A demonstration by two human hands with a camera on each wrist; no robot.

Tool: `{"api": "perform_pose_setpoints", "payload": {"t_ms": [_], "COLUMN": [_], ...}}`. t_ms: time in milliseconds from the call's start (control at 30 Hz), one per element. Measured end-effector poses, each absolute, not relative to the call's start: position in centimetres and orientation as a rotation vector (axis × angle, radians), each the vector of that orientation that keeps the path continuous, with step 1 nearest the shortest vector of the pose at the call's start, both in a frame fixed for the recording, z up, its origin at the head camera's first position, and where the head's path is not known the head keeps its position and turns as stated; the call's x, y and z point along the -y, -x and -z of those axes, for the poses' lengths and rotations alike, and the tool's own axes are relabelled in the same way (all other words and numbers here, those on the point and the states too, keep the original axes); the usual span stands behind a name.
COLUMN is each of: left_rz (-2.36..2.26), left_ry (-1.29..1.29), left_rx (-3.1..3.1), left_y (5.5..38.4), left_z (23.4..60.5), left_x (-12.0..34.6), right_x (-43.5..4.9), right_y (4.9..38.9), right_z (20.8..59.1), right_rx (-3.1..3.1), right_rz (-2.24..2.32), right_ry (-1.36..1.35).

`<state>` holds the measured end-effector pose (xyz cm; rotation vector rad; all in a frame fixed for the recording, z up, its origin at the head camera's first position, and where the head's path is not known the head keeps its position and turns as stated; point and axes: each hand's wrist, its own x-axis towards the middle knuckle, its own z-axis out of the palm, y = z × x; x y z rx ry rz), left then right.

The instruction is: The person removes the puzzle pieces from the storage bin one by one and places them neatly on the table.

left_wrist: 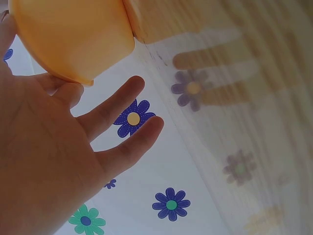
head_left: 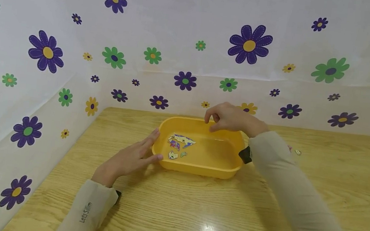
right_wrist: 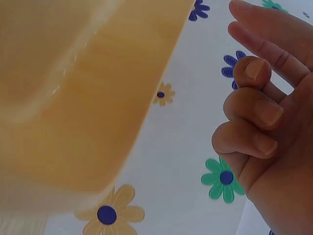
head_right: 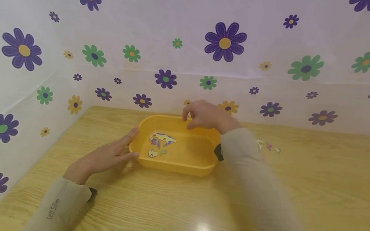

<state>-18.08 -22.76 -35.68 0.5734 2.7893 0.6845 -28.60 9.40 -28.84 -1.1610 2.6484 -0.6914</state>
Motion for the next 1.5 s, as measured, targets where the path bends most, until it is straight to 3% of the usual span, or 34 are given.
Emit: {"api": "perform_pose_setpoints", "payload": {"t_ms": [833,1500], "left_rz": [-0.674,-0.685], "left_ry": [-0.567,-0.571], "left_rx": [-2.783,-2.784], "left_y": [18.1,18.2], "left_z": [35.7,35.8], "left_x": [22.7,22.7], "right_x": [-3.3,-1.5], "right_y": [28.2,27.4], "right_z": [31.3,33.5], "right_rx": [-2.513,-2.493], "right_rz": [0.322,0.159], "right_ry": [1.308,1.272]}}
